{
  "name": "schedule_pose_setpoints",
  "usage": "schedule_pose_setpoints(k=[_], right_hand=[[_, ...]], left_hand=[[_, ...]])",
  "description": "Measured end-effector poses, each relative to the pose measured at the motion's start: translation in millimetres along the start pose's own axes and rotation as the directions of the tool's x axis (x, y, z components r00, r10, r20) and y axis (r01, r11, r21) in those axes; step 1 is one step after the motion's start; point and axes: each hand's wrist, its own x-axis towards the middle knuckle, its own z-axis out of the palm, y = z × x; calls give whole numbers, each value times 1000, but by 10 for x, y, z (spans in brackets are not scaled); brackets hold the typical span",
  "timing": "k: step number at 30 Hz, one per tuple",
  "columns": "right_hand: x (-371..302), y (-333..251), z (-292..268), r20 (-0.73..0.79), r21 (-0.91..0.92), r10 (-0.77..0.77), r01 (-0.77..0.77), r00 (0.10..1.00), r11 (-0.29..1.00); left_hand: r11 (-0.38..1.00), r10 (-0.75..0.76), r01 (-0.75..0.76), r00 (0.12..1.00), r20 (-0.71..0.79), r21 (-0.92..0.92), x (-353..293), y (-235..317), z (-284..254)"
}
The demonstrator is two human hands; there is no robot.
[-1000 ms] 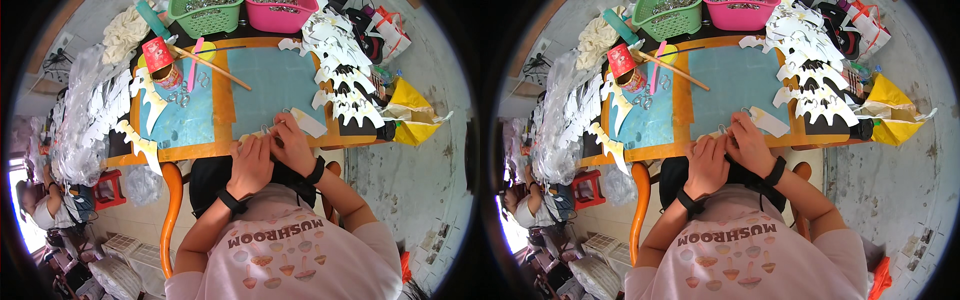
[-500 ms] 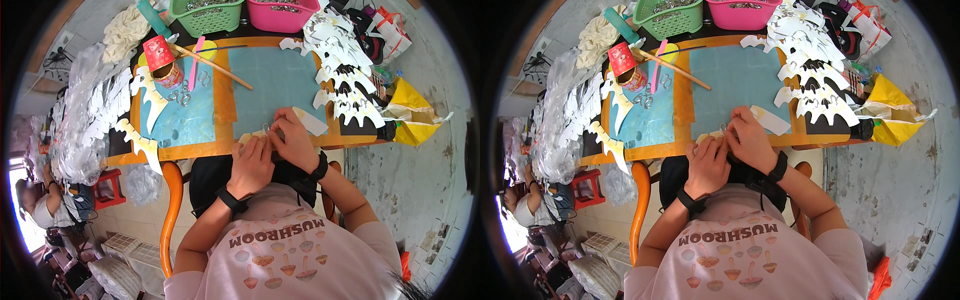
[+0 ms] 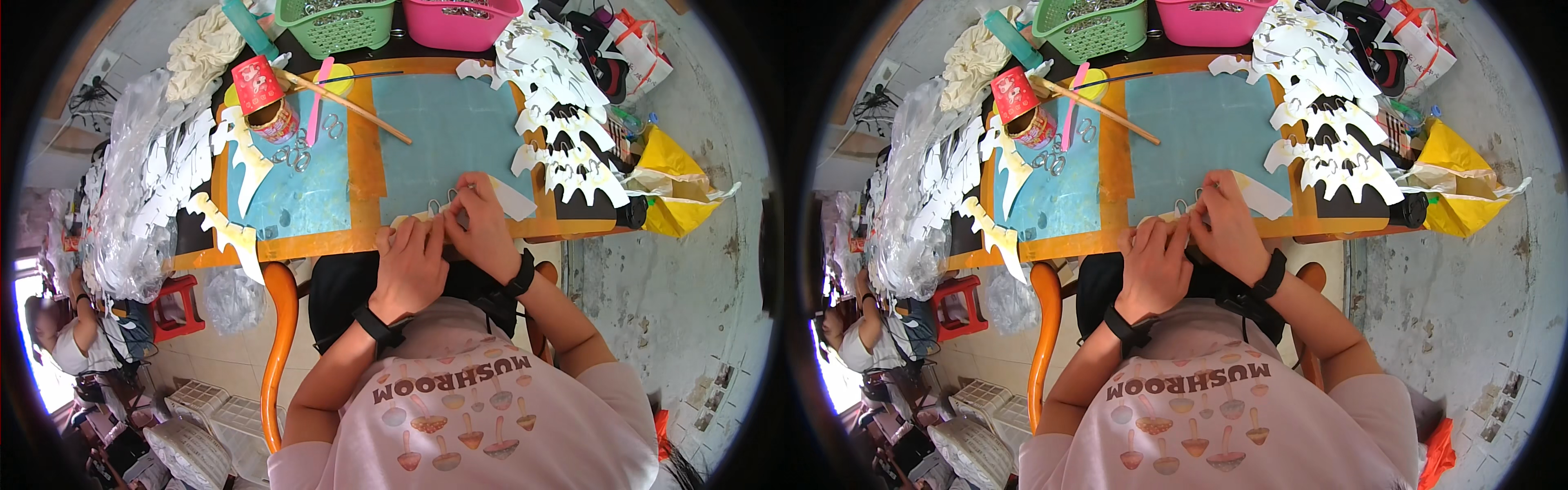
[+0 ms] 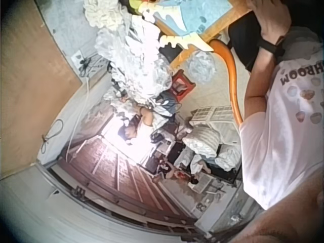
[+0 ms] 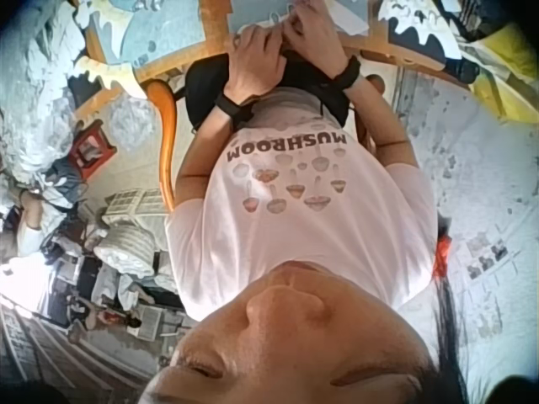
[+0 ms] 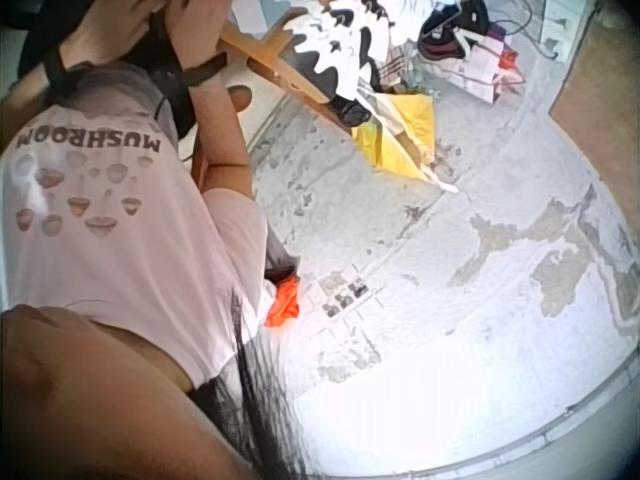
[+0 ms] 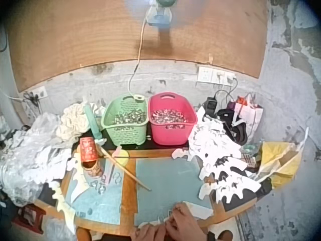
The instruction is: The recorder is assembling small decorative or functional components for shoes by inserting rings or clips into pre-cut white fabric/material pieces.
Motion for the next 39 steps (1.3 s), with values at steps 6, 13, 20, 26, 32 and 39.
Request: schedule_pose_setpoints(k=[6, 13, 20, 26, 32, 39], right_hand=[[30, -40, -108, 4, 111, 79, -79, 997, 991], [-55, 40, -206, 133, 129, -83, 66, 988, 989], [-118, 98, -163, 92, 47, -181, 178, 979, 983], [-151, 144, -179, 93, -15, -263, 266, 960, 964], [-145, 132, -92, 62, -80, -315, 319, 947, 944], [-136, -91, -93, 87, -196, -156, 170, 984, 966]], left_hand=[[998, 10, -10, 1000, 0, 59, 20, 45, -1], [991, 26, -30, 999, 32, 131, 29, 56, 1], [989, 34, -39, 999, 35, 140, 30, 56, 2], [990, 30, -36, 998, 48, 133, 36, 68, -5], [991, 26, -34, 998, 57, 131, 34, 59, -9], [982, 11, -16, 1000, 26, 189, 12, 92, 72]])
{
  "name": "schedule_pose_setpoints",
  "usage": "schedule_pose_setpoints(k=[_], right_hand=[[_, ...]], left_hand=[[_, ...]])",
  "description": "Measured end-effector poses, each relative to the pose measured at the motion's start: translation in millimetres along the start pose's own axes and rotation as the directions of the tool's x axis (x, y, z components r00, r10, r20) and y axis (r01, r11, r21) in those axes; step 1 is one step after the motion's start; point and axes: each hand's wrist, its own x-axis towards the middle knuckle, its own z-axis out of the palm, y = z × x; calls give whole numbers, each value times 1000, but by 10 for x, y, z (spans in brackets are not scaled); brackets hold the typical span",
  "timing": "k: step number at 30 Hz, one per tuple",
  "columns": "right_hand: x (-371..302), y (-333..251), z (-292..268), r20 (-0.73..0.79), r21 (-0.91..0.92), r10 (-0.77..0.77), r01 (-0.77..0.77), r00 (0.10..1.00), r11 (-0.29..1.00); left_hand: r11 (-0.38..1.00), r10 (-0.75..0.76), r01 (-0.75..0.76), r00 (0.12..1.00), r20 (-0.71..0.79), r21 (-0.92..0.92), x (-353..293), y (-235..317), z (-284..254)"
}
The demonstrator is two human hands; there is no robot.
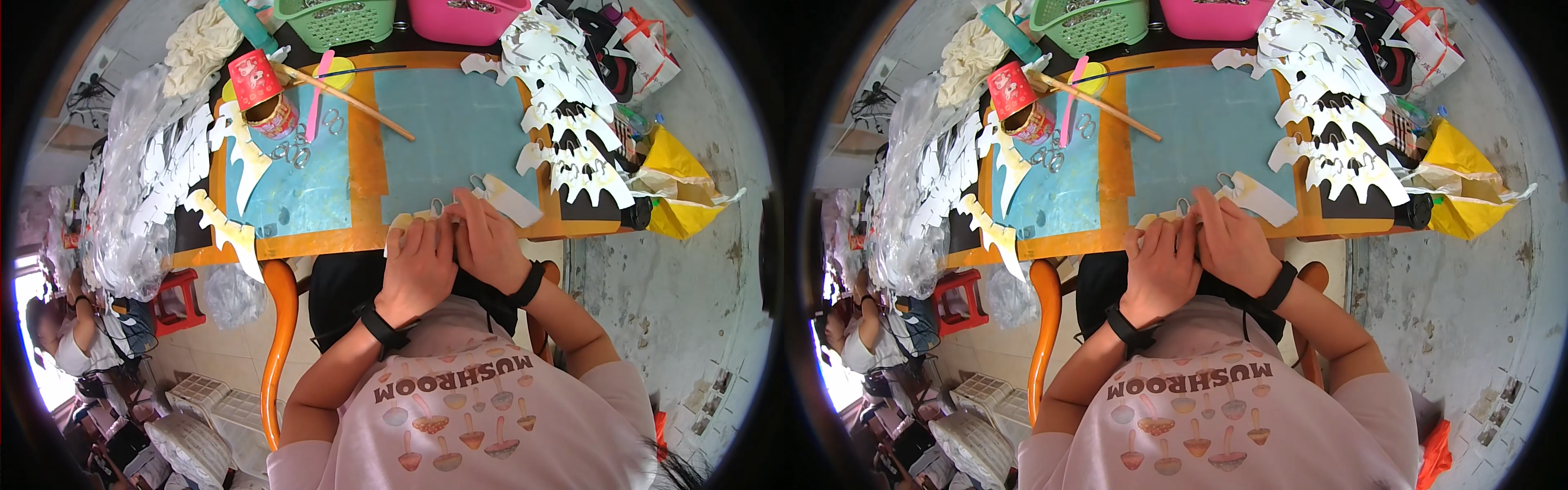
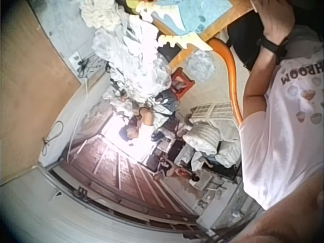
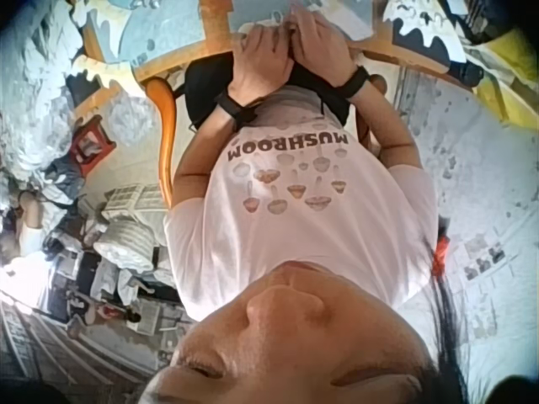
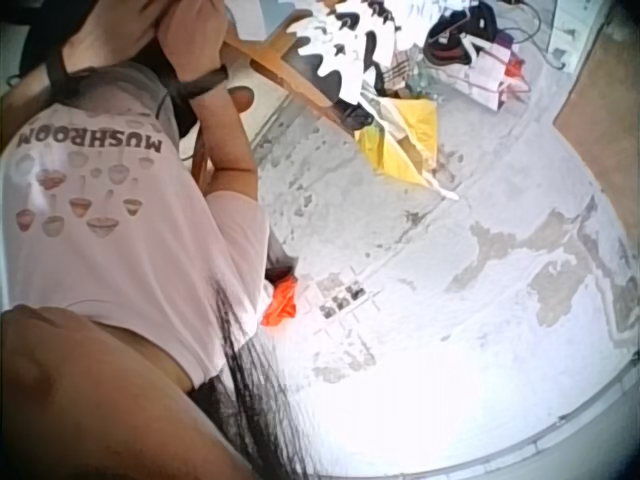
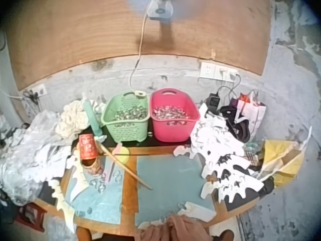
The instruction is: The recorder is assembling small decorative or functional components for shoes by inserting rings or clips into pre-cut white fabric/material pieces.
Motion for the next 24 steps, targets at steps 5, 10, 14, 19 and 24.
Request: schedule_pose_setpoints(k=[5, 10, 14, 19, 24], right_hand=[[115, 26, -141, 121, -28, -1, 5, 993, 1000], [129, 90, -183, 200, 0, -64, 66, 978, 998], [141, 54, -182, 157, 6, -35, 34, 987, 999], [175, 65, -171, 105, 75, -1, -7, 994, 997], [153, 56, -166, 112, 60, -22, 16, 993, 998]], left_hand=[[957, -148, 144, 989, 2, -250, -1, -18, -131], [807, -394, 196, 881, -261, -557, 17, -59, -264], [905, -337, 179, 854, -396, -385, 212, -322, -616], [955, 219, -220, 975, -31, -198, 536, -686, -595], [889, 441, -413, 889, 127, -197, 776, -734, -485]])
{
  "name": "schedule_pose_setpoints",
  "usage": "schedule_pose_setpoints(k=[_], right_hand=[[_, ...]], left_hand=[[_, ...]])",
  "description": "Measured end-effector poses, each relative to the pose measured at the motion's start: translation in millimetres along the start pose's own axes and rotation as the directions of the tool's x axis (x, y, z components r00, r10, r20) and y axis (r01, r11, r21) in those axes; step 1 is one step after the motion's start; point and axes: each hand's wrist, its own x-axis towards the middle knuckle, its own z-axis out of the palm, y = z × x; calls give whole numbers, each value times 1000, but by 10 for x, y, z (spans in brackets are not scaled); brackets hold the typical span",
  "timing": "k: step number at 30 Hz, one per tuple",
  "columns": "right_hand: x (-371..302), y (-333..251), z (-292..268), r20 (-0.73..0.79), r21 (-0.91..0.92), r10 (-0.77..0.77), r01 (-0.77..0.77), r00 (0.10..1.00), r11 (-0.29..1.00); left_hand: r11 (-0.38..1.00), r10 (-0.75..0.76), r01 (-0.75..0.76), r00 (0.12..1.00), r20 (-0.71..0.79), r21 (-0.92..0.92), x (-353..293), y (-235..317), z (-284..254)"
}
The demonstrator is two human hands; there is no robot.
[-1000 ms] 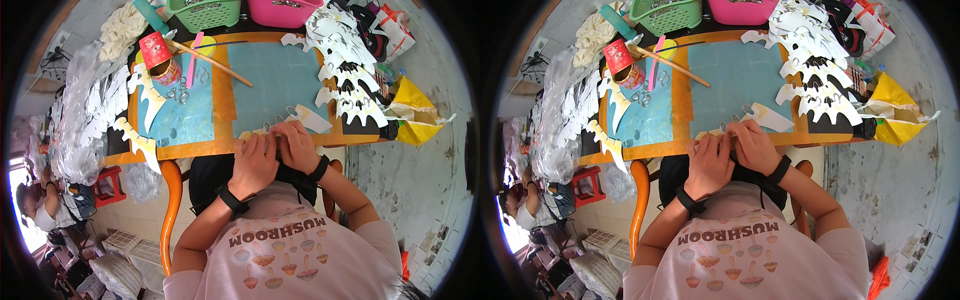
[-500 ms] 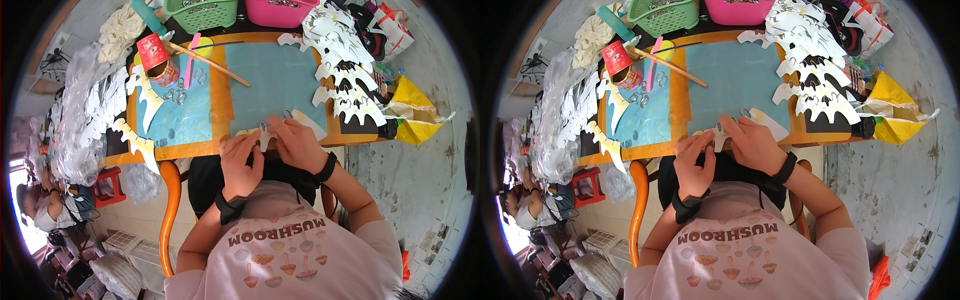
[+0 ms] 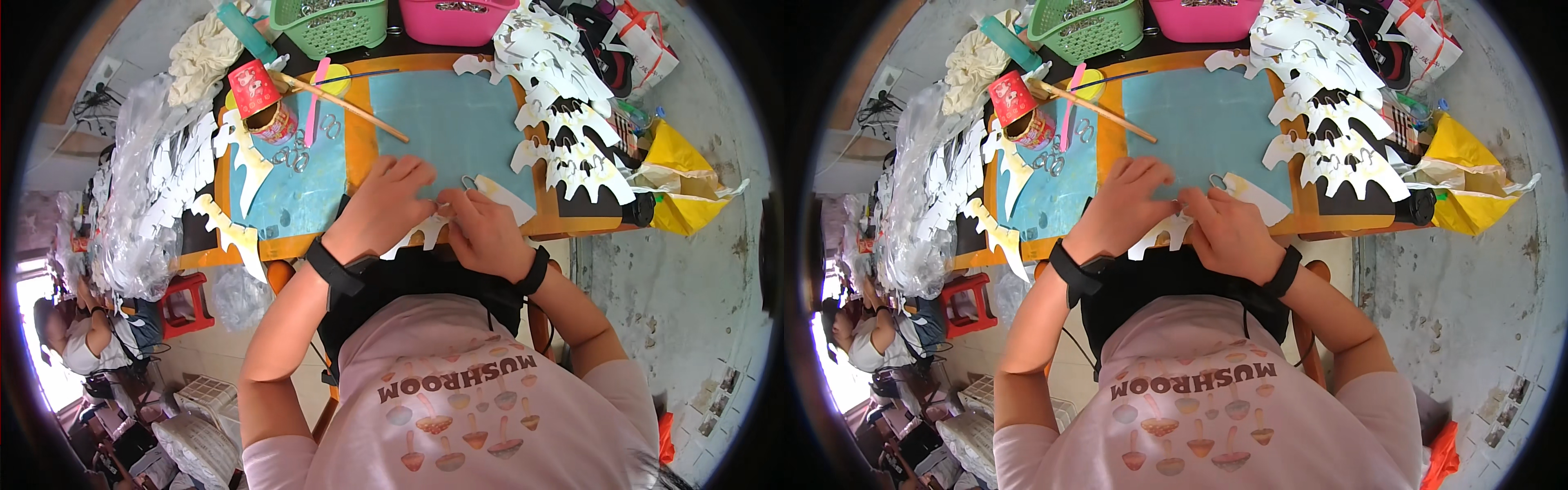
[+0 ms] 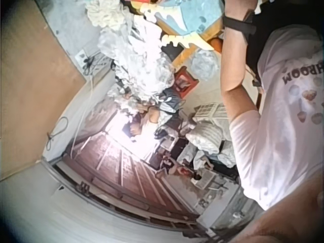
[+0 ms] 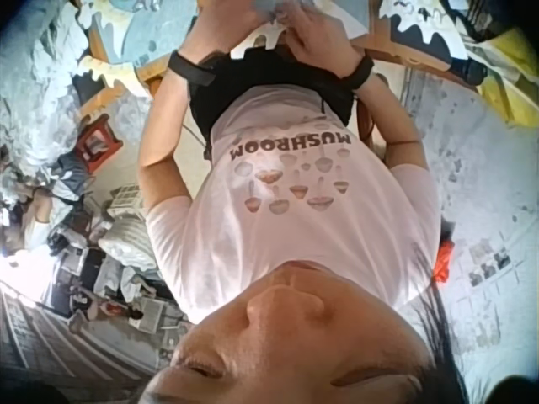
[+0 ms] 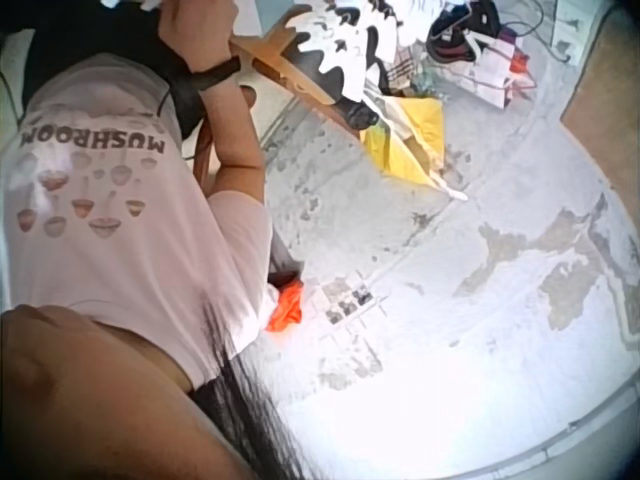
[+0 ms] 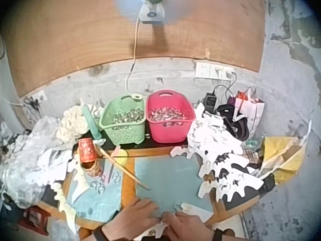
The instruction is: The recorder is assembling small decorative or functional components for shoes by inserting rings or clips into pre-cut white fabric/material pieces.
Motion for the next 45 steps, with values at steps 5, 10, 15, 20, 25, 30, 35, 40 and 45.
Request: schedule_pose_setpoints(k=[5, 10, 15, 20, 25, 30, 35, 40, 45], right_hand=[[-34, -30, -23, 19, -46, -5, 6, 1000, 999], [-65, -48, -79, 120, -177, -72, 93, 990, 980], [-78, -35, -89, 171, -187, -114, 146, 979, 971], [-75, -39, -87, 163, -215, -117, 151, 980, 965], [-72, -53, -85, 163, -220, -106, 141, 981, 965], [-64, -54, -104, 166, -209, -103, 137, 981, 968], [-52, -40, -95, 148, -177, -114, 140, 982, 974], [-18, 55, -65, 85, -108, -60, 69, 995, 992], [88, 134, -79, 142, -137, -164, 183, 976, 974]], left_hand=[[996, 70, -73, 997, 43, 60, -65, -14, 101], [985, 61, -70, 996, 63, 160, -184, 127, 77], [991, -134, 135, 990, 48, -17, -225, 194, 116], [948, -286, 265, 952, -110, -175, -259, 275, -9], [951, -272, 255, 959, -83, -174, -324, 369, 180], [949, -299, 293, 953, -39, -118, -388, 403, 242], [946, -323, 316, 938, -124, -72, -427, 488, 345], [932, -352, 332, 925, -144, -146, -347, 447, 311], [937, -340, 318, 925, -166, -146, -300, 432, 288]])
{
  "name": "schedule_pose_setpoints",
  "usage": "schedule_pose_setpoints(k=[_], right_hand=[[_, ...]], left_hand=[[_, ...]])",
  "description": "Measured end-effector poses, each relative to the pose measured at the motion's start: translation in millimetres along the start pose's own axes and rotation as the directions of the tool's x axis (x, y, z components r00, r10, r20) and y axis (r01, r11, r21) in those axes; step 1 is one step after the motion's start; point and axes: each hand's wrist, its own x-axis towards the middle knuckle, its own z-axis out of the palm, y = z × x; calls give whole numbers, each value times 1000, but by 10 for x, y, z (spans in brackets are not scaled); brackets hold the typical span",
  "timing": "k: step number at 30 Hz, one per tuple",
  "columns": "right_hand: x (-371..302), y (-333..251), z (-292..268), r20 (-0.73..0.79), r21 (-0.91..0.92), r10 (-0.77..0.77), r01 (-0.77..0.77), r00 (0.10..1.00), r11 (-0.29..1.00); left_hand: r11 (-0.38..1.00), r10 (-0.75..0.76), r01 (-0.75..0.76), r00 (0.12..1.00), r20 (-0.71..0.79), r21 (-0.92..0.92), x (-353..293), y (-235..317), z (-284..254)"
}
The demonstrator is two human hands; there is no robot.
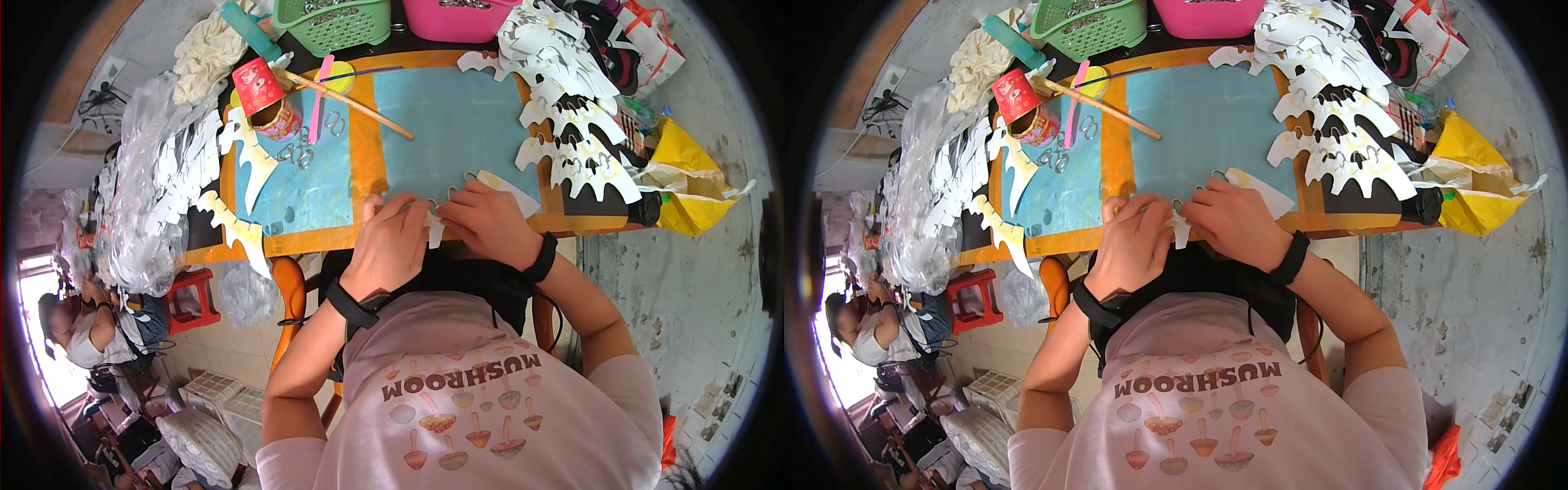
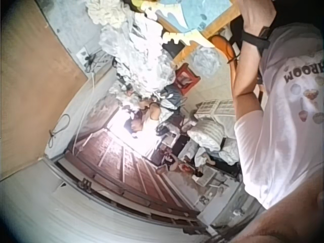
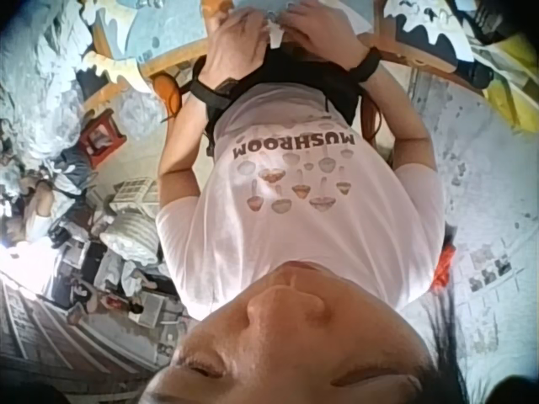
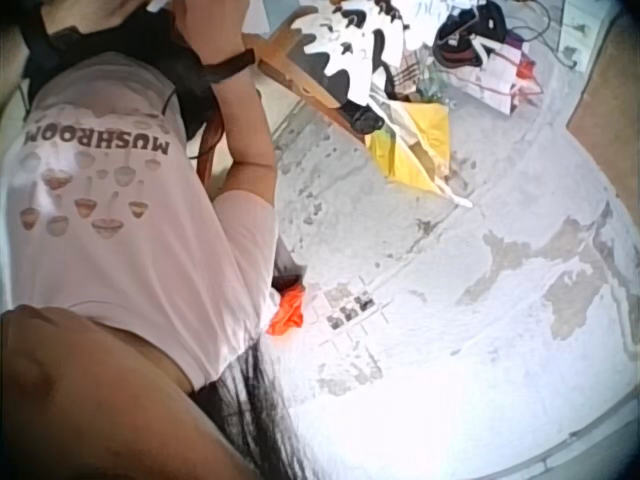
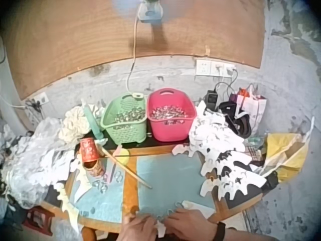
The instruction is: The recorder is assembling small decorative or functional components for shoes by inserting rings or clips into pre-cut white fabric/material pieces.
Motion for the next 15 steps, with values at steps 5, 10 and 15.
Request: schedule_pose_setpoints(k=[5, 10, 15], right_hand=[[50, 17, 78, -51, -25, -16, 14, 999, 1000], [66, 18, 162, -148, 71, 78, -68, 986, 995], [59, 29, 20, -82, 156, 72, -59, 994, 986]], left_hand=[[1000, 9, -8, 998, -63, 25, -2, -15, 72], [999, 4, 0, 998, -69, 53, 47, -40, 134], [989, 18, -16, 1000, -17, 149, 35, -58, 142]])
